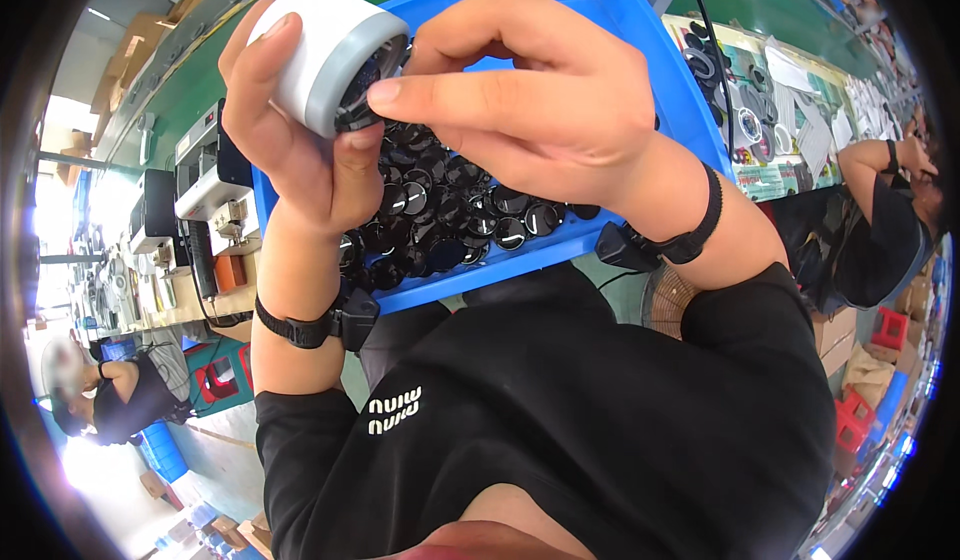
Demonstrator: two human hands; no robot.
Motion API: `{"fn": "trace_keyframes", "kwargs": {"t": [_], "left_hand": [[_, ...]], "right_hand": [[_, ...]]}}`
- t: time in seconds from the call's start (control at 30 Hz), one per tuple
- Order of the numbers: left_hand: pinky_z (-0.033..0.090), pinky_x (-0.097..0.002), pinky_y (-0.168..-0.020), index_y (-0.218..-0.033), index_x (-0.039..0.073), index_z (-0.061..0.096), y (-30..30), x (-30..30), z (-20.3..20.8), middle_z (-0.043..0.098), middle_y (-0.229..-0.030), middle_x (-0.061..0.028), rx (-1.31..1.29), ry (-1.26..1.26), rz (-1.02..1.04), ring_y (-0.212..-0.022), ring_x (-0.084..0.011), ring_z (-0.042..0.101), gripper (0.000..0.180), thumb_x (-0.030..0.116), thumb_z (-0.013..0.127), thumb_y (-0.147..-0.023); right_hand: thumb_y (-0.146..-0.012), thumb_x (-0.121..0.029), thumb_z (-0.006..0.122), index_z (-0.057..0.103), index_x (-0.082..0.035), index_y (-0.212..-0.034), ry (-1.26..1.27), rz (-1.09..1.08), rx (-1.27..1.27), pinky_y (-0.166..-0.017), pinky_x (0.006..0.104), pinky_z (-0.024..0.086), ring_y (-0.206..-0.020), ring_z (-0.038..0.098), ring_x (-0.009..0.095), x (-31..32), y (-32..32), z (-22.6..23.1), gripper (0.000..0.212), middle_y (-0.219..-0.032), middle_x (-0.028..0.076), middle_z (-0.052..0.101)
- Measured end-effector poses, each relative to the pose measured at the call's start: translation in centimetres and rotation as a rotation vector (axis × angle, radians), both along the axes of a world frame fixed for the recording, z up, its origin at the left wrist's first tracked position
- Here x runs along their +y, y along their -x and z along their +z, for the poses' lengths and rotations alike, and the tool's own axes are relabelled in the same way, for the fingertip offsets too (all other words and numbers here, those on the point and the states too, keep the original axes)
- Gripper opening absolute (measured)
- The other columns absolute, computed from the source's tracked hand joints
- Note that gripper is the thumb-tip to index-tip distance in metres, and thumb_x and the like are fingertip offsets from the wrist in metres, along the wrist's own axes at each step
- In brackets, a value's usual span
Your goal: Assembling black circular lids onto white electronic device housings on a factory assembly line.
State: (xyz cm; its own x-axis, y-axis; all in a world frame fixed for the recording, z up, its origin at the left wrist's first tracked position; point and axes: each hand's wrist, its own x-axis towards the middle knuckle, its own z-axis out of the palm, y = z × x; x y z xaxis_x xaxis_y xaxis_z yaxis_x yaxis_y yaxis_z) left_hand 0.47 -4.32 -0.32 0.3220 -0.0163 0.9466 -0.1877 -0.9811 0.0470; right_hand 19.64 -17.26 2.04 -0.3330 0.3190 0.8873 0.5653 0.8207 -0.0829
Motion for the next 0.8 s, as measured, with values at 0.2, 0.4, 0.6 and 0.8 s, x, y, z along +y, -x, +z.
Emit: {"fn": "trace_keyframes", "kwargs": {"t": [0.2,0.4,0.6,0.8], "left_hand": [[0.049,-0.0463,-0.102,-0.150,-0.001,0.037,0.4,-0.8,0.6,0.049,-0.138,-0.0341,0.063,-0.081,0.058,-0.123,-0.0373,0.056,0.070,0.040,0.069,-0.102],[0.062,-0.0462,-0.084,-0.156,0.003,0.028,0.4,-1.0,0.8,0.051,-0.133,-0.0350,-0.009,-0.087,-0.025,-0.109,-0.0381,0.067,0.077,0.044,0.067,-0.104],[0.063,-0.0465,-0.079,-0.160,0.008,0.026,0.2,-1.3,0.7,0.052,-0.131,-0.0345,-0.014,-0.064,-0.068,-0.097,-0.0375,0.072,0.079,0.044,0.068,-0.104],[0.062,-0.0466,-0.080,-0.161,0.011,0.026,0.2,-1.1,0.9,0.055,-0.128,-0.0320,0.002,-0.049,-0.118,-0.096,-0.0375,0.073,0.078,0.043,0.068,-0.104]], "right_hand": [[-0.081,0.015,0.075,0.073,0.001,-0.121,0.054,0.012,0.068,-0.067,0.0342,0.052,-0.082,0.065,0.025,-0.5,0.6,0.0,0.042,-0.108,0.018,0.069],[-0.077,0.012,0.087,0.079,0.003,-0.105,0.119,0.138,0.272,-0.068,0.0293,0.059,-0.084,0.074,0.025,-0.7,1.1,0.0,0.031,-0.102,0.018,0.075],[-0.075,0.011,0.087,0.080,0.002,-0.102,0.134,0.122,0.291,-0.069,0.0299,0.058,-0.083,0.072,0.024,-0.7,1.1,-0.1,0.029,-0.100,0.017,0.074],[-0.083,0.015,0.076,0.072,0.001,-0.112,0.121,0.142,0.181,-0.071,0.0348,0.053,-0.086,0.067,0.025,-0.5,0.4,-0.2,0.032,-0.108,0.016,0.069]]}}
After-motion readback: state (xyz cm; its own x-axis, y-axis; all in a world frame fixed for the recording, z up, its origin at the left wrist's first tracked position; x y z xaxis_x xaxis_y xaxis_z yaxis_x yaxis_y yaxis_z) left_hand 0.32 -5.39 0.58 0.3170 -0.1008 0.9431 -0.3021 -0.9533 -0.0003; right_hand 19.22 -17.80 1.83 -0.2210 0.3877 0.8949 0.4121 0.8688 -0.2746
